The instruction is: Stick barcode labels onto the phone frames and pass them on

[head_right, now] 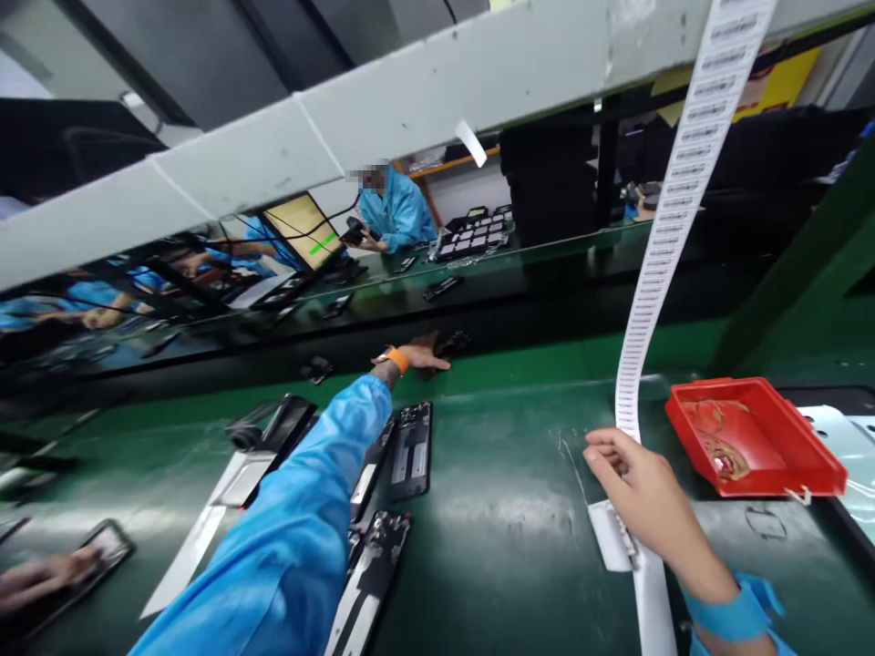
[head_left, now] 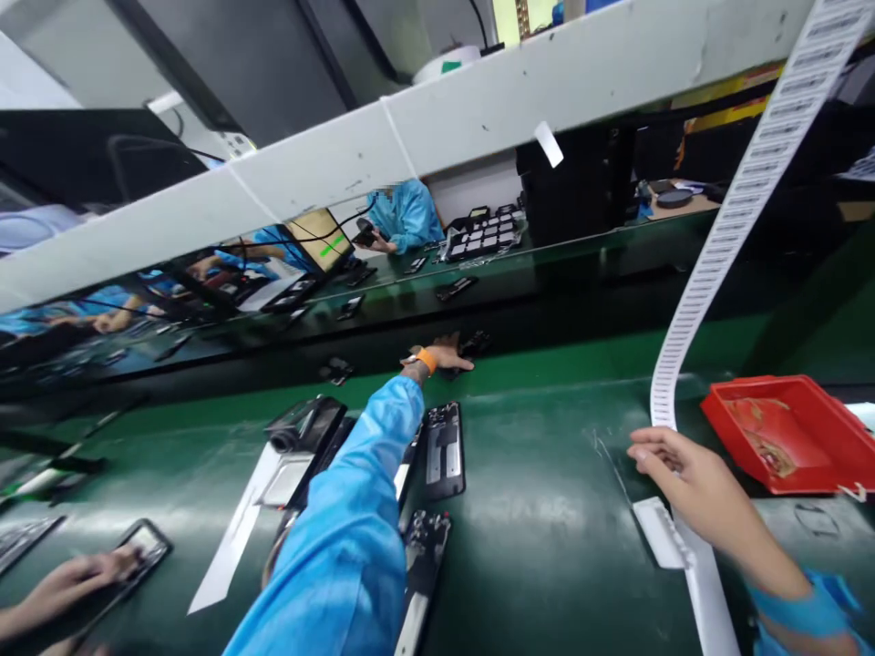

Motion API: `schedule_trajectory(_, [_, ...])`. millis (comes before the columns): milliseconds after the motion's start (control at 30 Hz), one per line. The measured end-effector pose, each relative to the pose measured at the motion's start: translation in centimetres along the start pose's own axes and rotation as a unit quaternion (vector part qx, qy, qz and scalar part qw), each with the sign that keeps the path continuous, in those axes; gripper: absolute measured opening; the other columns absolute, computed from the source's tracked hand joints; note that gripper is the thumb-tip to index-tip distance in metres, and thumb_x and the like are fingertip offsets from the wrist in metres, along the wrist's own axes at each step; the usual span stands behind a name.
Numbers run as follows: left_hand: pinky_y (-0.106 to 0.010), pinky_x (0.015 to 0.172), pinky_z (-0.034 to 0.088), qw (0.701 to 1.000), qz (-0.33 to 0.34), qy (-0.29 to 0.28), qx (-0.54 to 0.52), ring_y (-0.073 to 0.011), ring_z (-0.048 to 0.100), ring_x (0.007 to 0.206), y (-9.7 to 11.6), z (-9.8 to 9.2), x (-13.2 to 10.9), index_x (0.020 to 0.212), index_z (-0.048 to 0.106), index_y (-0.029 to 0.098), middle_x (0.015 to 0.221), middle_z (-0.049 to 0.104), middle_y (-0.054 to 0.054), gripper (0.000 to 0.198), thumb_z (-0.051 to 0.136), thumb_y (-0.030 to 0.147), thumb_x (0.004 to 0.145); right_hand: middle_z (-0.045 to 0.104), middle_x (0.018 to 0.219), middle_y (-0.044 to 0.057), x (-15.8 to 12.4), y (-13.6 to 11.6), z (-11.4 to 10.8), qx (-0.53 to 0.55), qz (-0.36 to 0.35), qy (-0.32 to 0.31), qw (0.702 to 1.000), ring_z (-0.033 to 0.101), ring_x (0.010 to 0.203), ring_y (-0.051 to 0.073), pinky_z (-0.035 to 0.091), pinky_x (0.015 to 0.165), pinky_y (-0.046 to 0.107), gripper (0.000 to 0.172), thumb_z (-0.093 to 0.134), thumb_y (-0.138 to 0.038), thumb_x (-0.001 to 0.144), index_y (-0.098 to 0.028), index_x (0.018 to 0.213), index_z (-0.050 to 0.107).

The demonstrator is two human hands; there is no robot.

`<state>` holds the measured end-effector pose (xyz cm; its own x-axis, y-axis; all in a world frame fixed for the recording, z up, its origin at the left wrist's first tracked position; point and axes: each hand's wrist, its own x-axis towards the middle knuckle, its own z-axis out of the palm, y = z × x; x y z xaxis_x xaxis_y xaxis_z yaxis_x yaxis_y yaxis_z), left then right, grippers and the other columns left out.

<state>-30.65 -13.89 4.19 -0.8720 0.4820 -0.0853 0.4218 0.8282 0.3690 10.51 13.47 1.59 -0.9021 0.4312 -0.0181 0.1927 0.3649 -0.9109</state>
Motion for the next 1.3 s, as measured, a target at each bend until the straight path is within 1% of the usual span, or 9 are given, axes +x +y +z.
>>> schedule_trajectory(167, [-0.033, 0.084, 0.051, 0.995, -0.027, -0.03, 0.087, -0.0343, 0.068, 0.102, 3.9, 0.3, -3.1, 0.104, 0.071, 0.009, 0.107, 0.072, -0.018, 0.055, 0.083, 0.04, 0.06, 0.075, 0.081, 0.007, 0.4, -0.5, 0.6, -0.023, -0.053, -0.004, 0.998, 0.073, 0.077, 0.025, 0.058, 0.076, 0.039, 0.031, 0.058, -0.048, 0.082, -0.022, 0.093, 0.07])
schedule_trajectory(300, [-0.033, 0.092, 0.05, 0.993, 0.045, 0.019, 0.104, -0.0325, 0.063, 0.114, 10.7, 0.6, -6.4, 0.127, 0.061, 0.006, 0.127, 0.062, -0.021, 0.072, 0.078, 0.045, 0.069, 0.074, 0.084, 0.008, 0.7, -0.3, 1.2, 0.047, -0.05, 0.029, 0.997, 0.072, 0.078, 0.024, 0.058, 0.076, 0.039, 0.029, 0.061, -0.044, 0.082, -0.02, 0.096, 0.067])
schedule_trajectory(467, [-0.037, 0.096, 0.051, 0.961, 0.256, 0.077, -0.068, -0.0268, 0.065, 0.107, 22.5, 7.0, -14.2, 0.133, 0.048, 0.014, 0.119, 0.065, -0.013, 0.073, 0.077, 0.048, 0.075, 0.068, 0.122, 0.013, 1.0, -0.9, 1.3, 0.254, -0.089, 0.11, 0.957, 0.07, 0.093, 0.023, 0.06, 0.075, 0.039, 0.062, 0.067, -0.045, 0.082, -0.022, 0.135, 0.046])
schedule_trajectory(600, [-0.044, 0.097, 0.05, 0.951, 0.229, 0.087, -0.187, -0.0321, 0.063, 0.114, 28.2, 11.7, -19.3, 0.133, 0.045, 0.015, 0.124, 0.063, -0.017, 0.066, 0.075, 0.04, 0.079, 0.069, 0.119, 0.01, 1.6, -0.7, 0.2, 0.262, -0.114, 0.186, 0.94, 0.068, 0.105, 0.023, 0.055, 0.097, 0.042, 0.06, 0.063, -0.03, 0.083, -0.022, 0.138, 0.042])
schedule_trajectory(733, [-0.046, 0.103, 0.046, 0.916, 0.235, -0.014, -0.325, -0.0332, 0.059, 0.12, 28.0, 12.9, -19.9, 0.139, 0.039, 0.015, 0.132, 0.058, -0.019, 0.08, 0.079, 0.029, 0.071, 0.069, 0.12, 0.008, 1.9, 0.0, -0.7, 0.161, -0.1, 0.211, 0.959, 0.065, 0.112, 0.024, 0.05, 0.104, 0.04, 0.044, 0.062, -0.019, 0.077, -0.021, 0.121, 0.056])
schedule_trajectory(833, [-0.042, 0.091, 0.053, 0.82, 0.208, -0.208, -0.49, -0.0256, 0.067, 0.101, 26.0, 12.8, -19.2, 0.14, 0.036, 0.019, 0.12, 0.065, -0.011, 0.08, 0.073, 0.023, 0.07, 0.072, 0.109, 0.007, 1.7, 0.0, -0.8, 0.153, -0.079, 0.197, 0.965, 0.067, 0.1, 0.024, 0.054, 0.091, 0.038, 0.029, 0.061, -0.026, 0.083, -0.02, 0.111, 0.061])
schedule_trajectory(900, [-0.037, 0.084, 0.054, 0.757, 0.178, -0.279, -0.564, -0.022, 0.068, 0.093, 24.9, 12.9, -18.9, 0.135, 0.041, 0.019, 0.116, 0.067, -0.009, 0.073, 0.071, 0.02, 0.069, 0.073, 0.096, 0.006, 1.5, -0.2, -0.7, 0.149, -0.068, 0.176, 0.971, 0.068, 0.088, 0.023, 0.055, 0.08, 0.036, 0.021, 0.06, -0.035, 0.088, -0.02, 0.101, 0.064])
schedule_trajectory(1067, [-0.038, 0.104, 0.047, 0.733, 0.209, -0.26, -0.594, -0.024, 0.063, 0.116, 24.0, 13.6, -19.2, 0.131, 0.05, 0.018, 0.127, 0.065, -0.009, 0.068, 0.073, 0.011, 0.068, 0.071, 0.078, 0.004, 0.9, -0.7, -0.1, 0.063, -0.051, 0.155, 0.985, 0.064, 0.074, 0.022, 0.051, 0.07, 0.032, 0.026, 0.064, -0.046, 0.087, -0.021, 0.082, 0.066])
schedule_trajectory(1300, [-0.038, 0.1, 0.049, 0.74, 0.186, -0.227, -0.605, -0.0242, 0.063, 0.11, 23.5, 13.8, -18.9, 0.125, 0.055, 0.016, 0.12, 0.066, -0.008, 0.06, 0.074, 0.012, 0.068, 0.075, 0.095, 0.006, 1.0, -0.6, 0.2, 0.21, -0.031, 0.061, 0.975, 0.068, 0.086, 0.023, 0.055, 0.079, 0.035, 0.033, 0.073, -0.043, 0.078, -0.018, 0.099, 0.069])
